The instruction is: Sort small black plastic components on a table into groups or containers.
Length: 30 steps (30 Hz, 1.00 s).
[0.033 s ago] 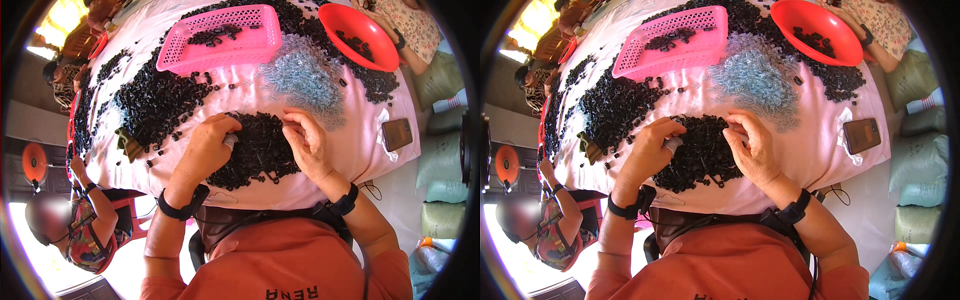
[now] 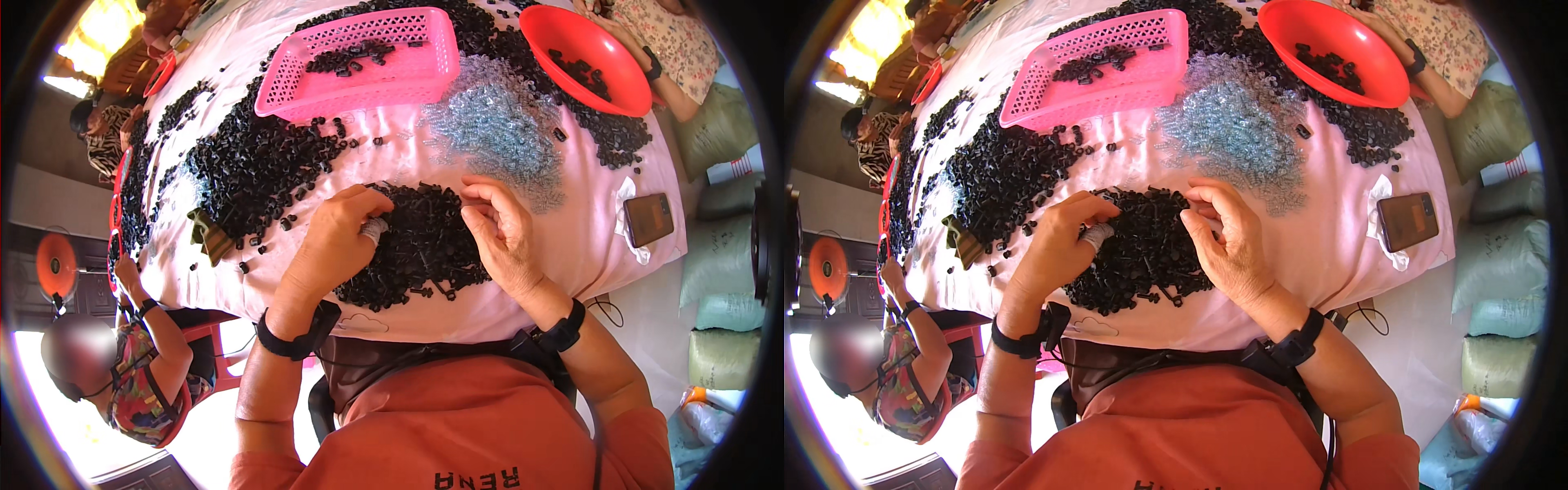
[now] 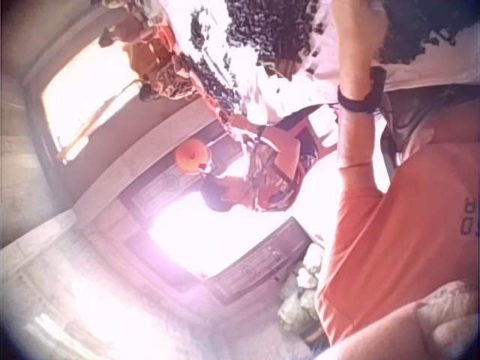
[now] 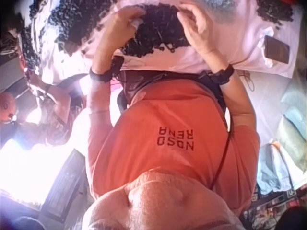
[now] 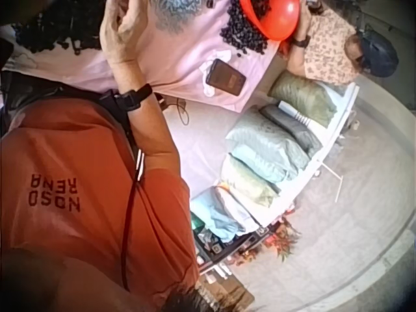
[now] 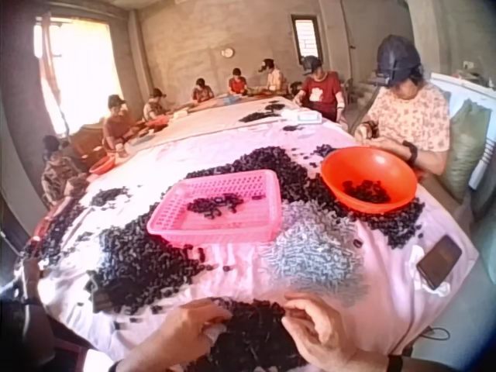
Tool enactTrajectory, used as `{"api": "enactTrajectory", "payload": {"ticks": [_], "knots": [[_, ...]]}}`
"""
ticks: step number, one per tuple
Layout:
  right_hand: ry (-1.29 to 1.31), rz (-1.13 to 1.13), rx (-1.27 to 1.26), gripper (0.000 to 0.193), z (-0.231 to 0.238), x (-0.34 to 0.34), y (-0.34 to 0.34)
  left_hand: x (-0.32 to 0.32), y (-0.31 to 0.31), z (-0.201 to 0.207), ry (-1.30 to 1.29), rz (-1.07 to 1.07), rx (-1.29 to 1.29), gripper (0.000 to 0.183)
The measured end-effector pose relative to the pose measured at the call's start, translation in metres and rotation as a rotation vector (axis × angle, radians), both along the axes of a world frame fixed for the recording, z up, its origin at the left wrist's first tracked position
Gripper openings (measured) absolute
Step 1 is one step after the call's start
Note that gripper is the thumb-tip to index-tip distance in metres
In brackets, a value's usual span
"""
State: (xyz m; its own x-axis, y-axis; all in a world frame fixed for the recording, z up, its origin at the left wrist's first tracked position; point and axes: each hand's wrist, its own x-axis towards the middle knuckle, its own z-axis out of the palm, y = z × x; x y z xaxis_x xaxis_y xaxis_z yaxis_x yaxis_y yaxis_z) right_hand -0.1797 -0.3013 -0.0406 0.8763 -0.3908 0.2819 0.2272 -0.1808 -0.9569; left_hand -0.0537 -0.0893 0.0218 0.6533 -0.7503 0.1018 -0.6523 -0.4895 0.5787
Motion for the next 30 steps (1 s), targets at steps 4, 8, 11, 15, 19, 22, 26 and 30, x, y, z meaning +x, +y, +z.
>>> {"api": "enactTrajectory", "payload": {"ticks": [4, 8, 11, 15, 19, 22, 26, 30], "knots": [[-0.001, -0.005, -0.007, 0.024, -0.001, 0.0, -0.001, 0.004, 0.004, 0.008, 0.191, 0.063, -0.061, 0.018], [0.009, -0.006, 0.005, 0.024, -0.002, -0.001, -0.001, 0.007, 0.007, 0.004, 0.316, 0.118, -0.064, 0.017], [0.014, -0.002, 0.006, 0.023, -0.001, -0.001, 0.0, 0.016, 0.014, -0.005, 0.411, 0.114, -0.106, 0.018], [0.006, -0.007, -0.006, 0.023, -0.001, 0.0, -0.001, 0.028, 0.018, -0.009, 0.401, 0.232, -0.25, 0.018], [0.022, -0.009, -0.025, 0.023, 0.0, -0.001, -0.002, 0.037, 0.021, -0.003, 0.38, 0.464, -0.363, 0.023], [0.022, -0.005, -0.039, 0.023, 0.001, -0.001, -0.002, 0.035, 0.026, -0.007, 0.312, 0.503, -0.345, 0.022], [0.029, -0.003, 0.017, 0.023, 0.0, 0.0, 0.0, 0.02, 0.02, -0.006, 0.219, 0.174, -0.134, 0.014], [0.01, -0.002, 0.014, 0.023, -0.003, -0.001, -0.001, 0.01, 0.002, 0.015, 0.348, 0.136, 0.111, 0.016]]}}
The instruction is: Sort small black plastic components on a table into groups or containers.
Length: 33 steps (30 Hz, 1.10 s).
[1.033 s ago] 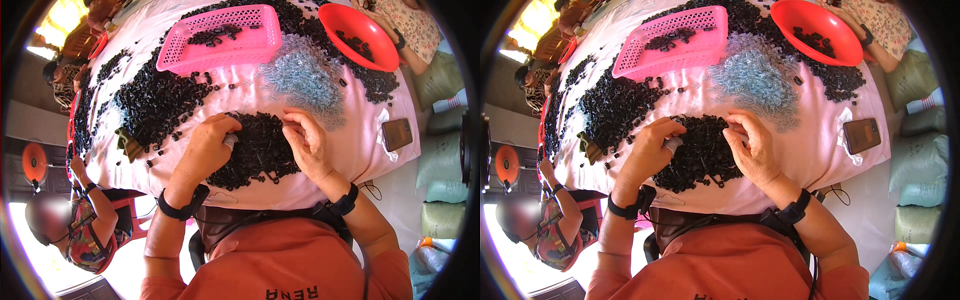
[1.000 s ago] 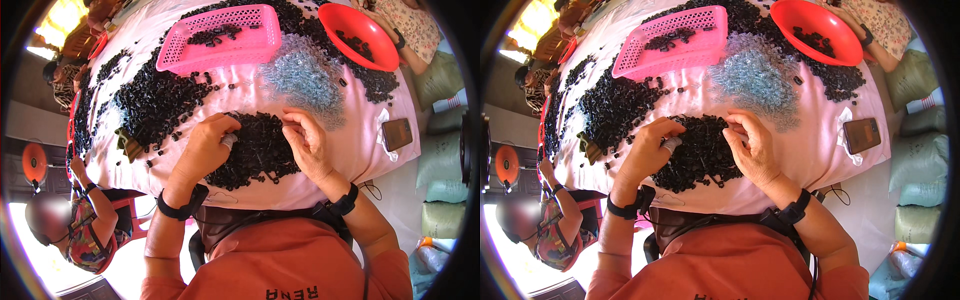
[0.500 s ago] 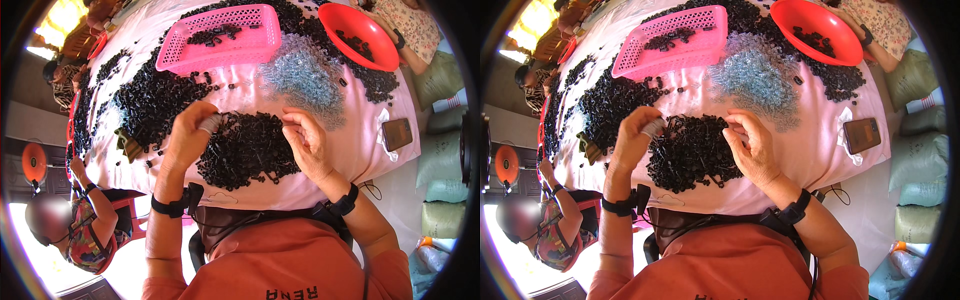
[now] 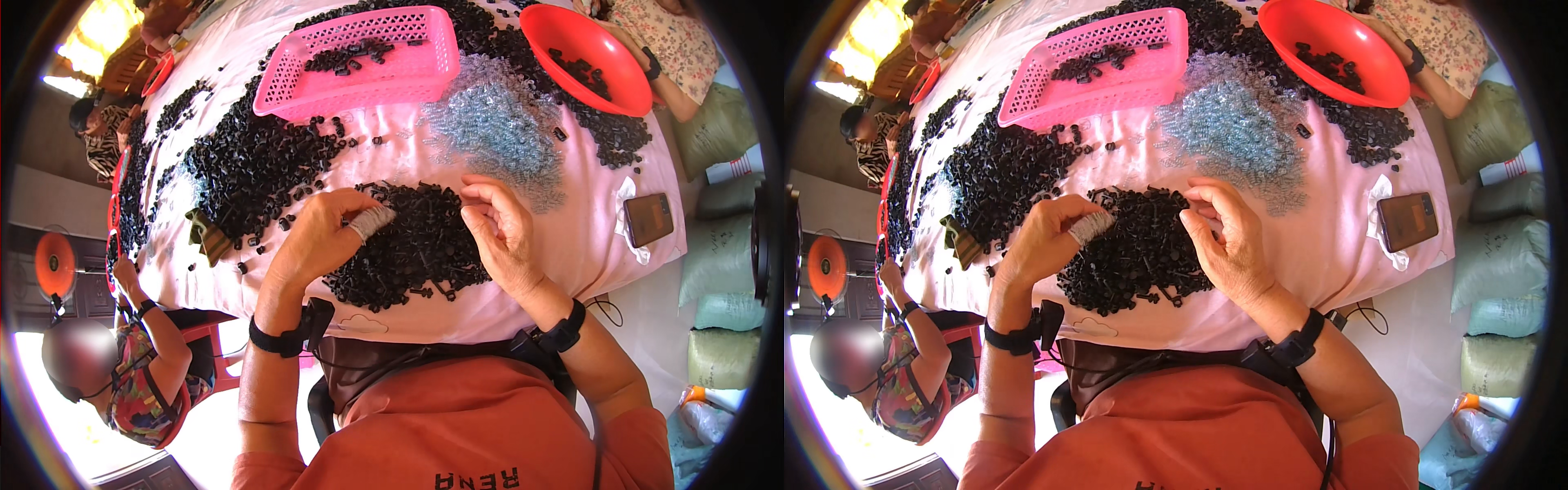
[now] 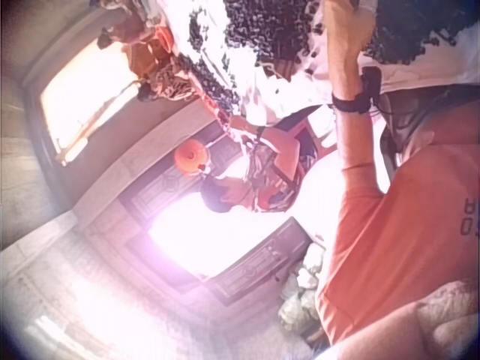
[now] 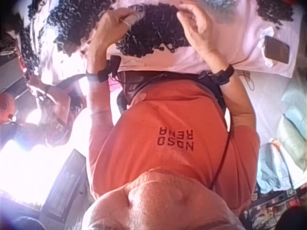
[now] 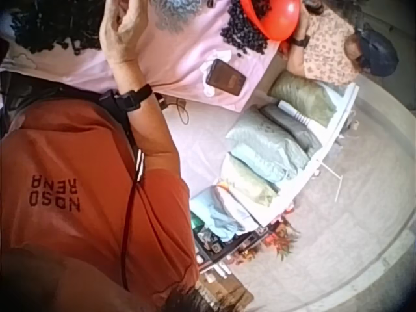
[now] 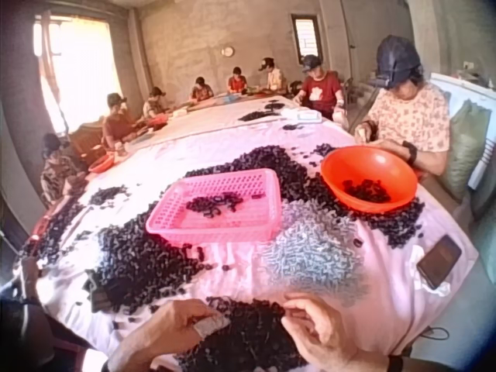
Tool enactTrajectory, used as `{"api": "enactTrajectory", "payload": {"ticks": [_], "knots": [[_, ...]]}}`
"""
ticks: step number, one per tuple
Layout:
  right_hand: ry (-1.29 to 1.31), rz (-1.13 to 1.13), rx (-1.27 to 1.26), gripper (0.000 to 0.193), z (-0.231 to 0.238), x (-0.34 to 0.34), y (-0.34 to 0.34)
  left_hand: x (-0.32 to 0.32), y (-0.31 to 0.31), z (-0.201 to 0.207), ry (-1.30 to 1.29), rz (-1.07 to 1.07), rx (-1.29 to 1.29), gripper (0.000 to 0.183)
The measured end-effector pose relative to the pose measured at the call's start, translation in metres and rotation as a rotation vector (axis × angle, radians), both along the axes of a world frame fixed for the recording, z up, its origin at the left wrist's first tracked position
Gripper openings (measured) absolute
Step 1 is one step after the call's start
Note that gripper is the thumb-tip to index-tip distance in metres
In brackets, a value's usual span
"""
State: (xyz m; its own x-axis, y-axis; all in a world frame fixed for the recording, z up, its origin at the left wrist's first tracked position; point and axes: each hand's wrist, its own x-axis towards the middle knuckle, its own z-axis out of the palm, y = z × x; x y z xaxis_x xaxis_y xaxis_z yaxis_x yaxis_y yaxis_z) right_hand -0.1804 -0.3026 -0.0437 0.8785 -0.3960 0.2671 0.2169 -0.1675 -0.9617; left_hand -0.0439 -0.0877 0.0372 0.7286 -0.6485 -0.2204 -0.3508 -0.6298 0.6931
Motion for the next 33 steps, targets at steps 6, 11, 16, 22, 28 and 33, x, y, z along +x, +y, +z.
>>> {"api": "enactTrajectory", "payload": {"ticks": [6, 11, 16, 22, 28, 33], "knots": [[0.001, 0.002, 0.006, 0.024, 0.003, 0.0, 0.001, 0.008, -0.006, -0.019, -0.346, -0.087, -0.045, 0.018], [-0.004, 0.014, 0.016, 0.025, 0.002, 0.0, 0.001, 0.007, -0.011, -0.02, -0.42, -0.166, 0.041, 0.021], [-0.005, 0.008, 0.004, 0.025, 0.002, 0.001, 0.001, 0.008, -0.013, -0.017, -0.375, -0.184, 0.059, 0.019], [-0.009, 0.008, -0.006, 0.025, 0.003, 0.001, 0.001, 0.008, -0.013, -0.02, -0.404, -0.194, 0.041, 0.015], [-0.003, 0.001, -0.01, 0.025, 0.002, 0.001, 0.001, 0.015, -0.007, -0.014, -0.342, -0.188, -0.023, 0.015], [-0.004, 0.005, 0.004, 0.025, 0.003, 0.001, 0.002, 0.032, 0.002, -0.006, -0.614, 0.129, -0.11, 0.019]]}}
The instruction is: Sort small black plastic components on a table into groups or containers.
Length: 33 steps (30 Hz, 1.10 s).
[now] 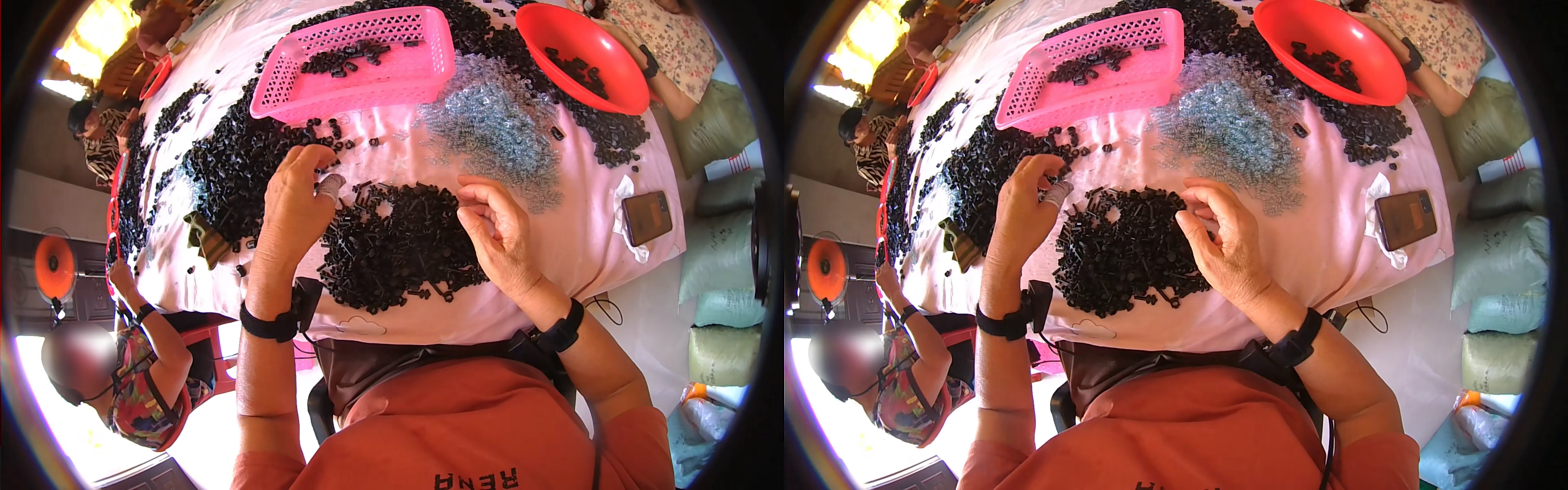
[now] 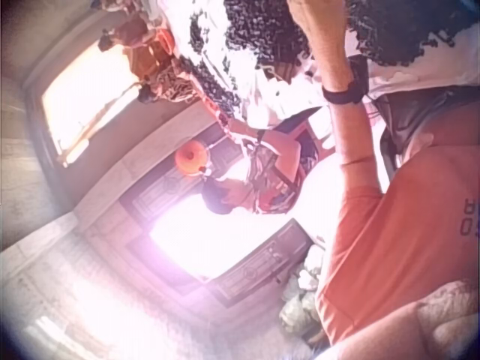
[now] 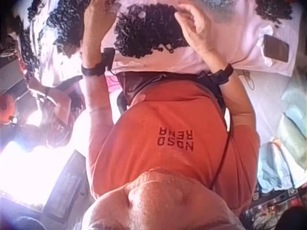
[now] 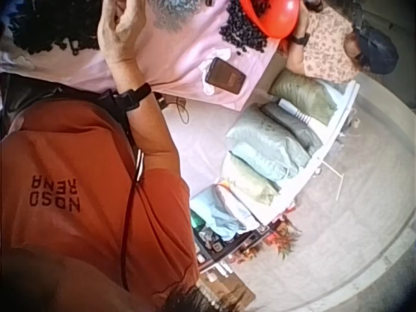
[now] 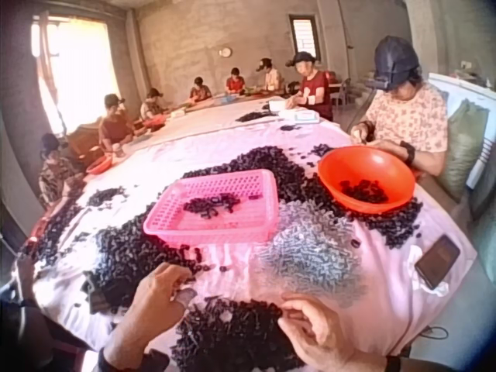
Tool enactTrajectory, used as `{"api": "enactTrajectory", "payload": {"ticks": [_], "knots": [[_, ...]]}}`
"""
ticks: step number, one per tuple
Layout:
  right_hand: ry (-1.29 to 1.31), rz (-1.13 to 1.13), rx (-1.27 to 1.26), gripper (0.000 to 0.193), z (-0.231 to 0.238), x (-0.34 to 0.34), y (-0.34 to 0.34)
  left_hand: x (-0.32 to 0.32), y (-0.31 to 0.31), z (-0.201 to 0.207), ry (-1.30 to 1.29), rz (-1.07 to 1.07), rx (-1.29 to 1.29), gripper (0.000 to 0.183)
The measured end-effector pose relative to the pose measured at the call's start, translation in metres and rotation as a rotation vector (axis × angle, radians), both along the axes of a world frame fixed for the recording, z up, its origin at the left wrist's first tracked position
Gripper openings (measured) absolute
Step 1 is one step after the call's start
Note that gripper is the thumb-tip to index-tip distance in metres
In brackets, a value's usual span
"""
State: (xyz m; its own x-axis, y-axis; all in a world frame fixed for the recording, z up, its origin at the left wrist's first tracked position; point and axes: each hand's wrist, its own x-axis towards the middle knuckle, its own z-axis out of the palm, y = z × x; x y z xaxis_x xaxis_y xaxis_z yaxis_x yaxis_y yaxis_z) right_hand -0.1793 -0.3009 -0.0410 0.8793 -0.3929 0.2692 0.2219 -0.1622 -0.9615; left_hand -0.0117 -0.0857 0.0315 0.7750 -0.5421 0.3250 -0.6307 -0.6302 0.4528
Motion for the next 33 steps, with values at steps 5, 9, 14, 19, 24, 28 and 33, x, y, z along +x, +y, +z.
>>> {"api": "enactTrajectory", "payload": {"ticks": [5, 9, 14, 19, 24, 28, 33], "knots": [[0.02, -0.016, -0.015, 0.029, 0.0, 0.0, -0.001, -0.018, -0.016, -0.001, 0.261, -0.256, -0.027, 0.024], [0.031, -0.004, -0.002, 0.031, 0.002, 0.0, 0.001, -0.03, -0.032, -0.008, 0.161, -0.451, 0.033, 0.03], [0.023, -0.012, -0.029, 0.03, 0.0, -0.001, 0.0, -0.03, -0.037, -0.013, 0.122, -0.445, 0.103, 0.026], [0.011, -0.006, -0.027, 0.029, 0.003, 0.0, 0.0, -0.029, -0.035, -0.009, 0.165, -0.429, 0.074, 0.023], [-0.005, -0.01, -0.022, 0.028, -0.001, 0.0, -0.001, -0.028, -0.034, -0.016, 0.194, -0.41, 0.084, 0.023], [-0.01, -0.004, -0.026, 0.028, 0.0, 0.0, 0.0, -0.03, -0.034, -0.016, 0.182, -0.415, 0.091, 0.024], [0.002, -0.004, -0.012, 0.027, 0.0, -0.001, -0.001, -0.032, -0.035, -0.01, 0.23, -0.386, 0.149, 0.025]]}}
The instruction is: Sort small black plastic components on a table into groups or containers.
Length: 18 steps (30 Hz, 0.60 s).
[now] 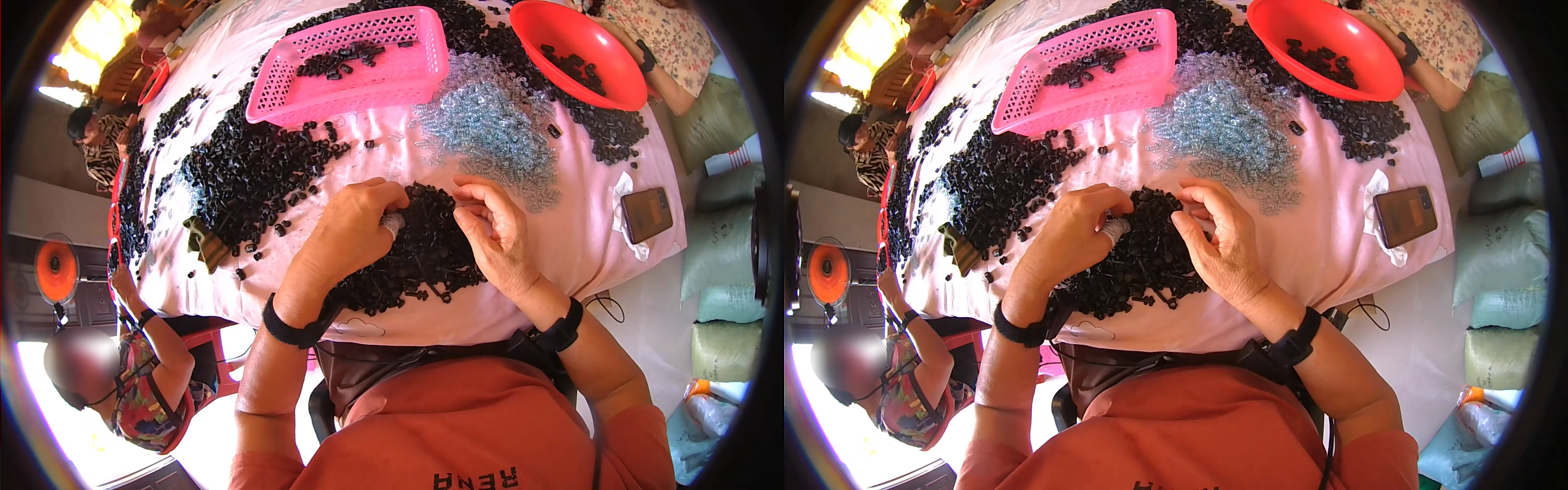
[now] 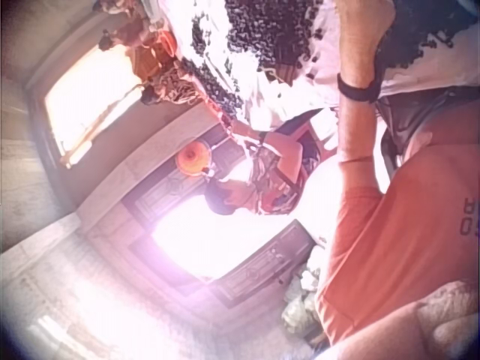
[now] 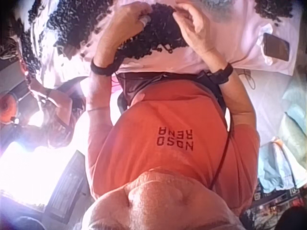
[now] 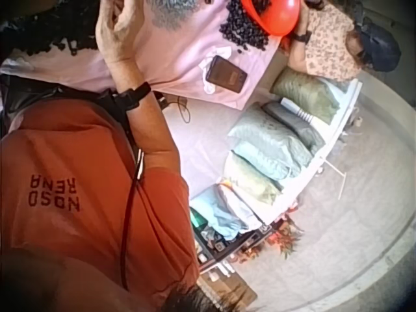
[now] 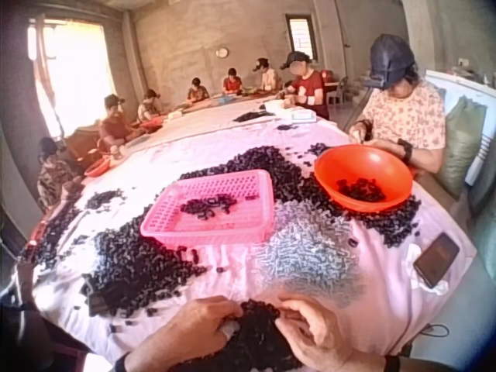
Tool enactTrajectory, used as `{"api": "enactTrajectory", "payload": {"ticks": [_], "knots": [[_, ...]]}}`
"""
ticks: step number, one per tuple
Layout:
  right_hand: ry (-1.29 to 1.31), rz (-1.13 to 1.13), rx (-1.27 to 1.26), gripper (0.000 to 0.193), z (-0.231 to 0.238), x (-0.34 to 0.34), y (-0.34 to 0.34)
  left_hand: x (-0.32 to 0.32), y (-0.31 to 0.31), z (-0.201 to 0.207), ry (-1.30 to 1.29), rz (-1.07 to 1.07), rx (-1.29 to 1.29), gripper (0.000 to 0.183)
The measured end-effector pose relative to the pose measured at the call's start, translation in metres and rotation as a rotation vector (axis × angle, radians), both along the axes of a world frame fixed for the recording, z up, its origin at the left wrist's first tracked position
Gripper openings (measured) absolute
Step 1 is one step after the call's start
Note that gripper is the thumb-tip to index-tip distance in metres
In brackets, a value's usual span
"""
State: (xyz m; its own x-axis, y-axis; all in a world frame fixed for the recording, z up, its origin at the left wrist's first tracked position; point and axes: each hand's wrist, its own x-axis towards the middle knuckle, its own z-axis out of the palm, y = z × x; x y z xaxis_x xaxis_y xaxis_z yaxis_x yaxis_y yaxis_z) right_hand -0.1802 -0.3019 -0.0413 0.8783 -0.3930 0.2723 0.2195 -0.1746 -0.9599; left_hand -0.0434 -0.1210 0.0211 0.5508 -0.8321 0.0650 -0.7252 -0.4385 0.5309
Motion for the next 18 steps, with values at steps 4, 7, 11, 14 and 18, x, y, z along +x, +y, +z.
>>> {"api": "enactTrajectory", "payload": {"ticks": [4, 7, 11, 14, 18], "knots": [[0.006, -0.005, 0.021, 0.027, 0.001, 0.0, 0.0, 0.003, 0.004, 0.004, 0.149, 0.056, -0.082, 0.02], [-0.009, 0.001, 0.02, 0.026, 0.001, 0.0, 0.0, 0.019, 0.013, 0.005, 0.206, 0.2, -0.139, 0.02], [-0.006, 0.01, 0.029, 0.025, 0.003, 0.0, 0.001, 0.031, 0.016, 0.005, 0.009, 0.381, -0.218, 0.025], [0.009, -0.002, 0.029, 0.025, 0.001, -0.001, 0.0, 0.017, 0.002, 0.005, -0.098, 0.106, -0.233, 0.025], [-0.004, 0.01, 0.014, 0.025, 0.003, 0.001, 0.001, 0.007, -0.017, -0.007, -0.119, -0.039, -0.166, 0.026]]}}
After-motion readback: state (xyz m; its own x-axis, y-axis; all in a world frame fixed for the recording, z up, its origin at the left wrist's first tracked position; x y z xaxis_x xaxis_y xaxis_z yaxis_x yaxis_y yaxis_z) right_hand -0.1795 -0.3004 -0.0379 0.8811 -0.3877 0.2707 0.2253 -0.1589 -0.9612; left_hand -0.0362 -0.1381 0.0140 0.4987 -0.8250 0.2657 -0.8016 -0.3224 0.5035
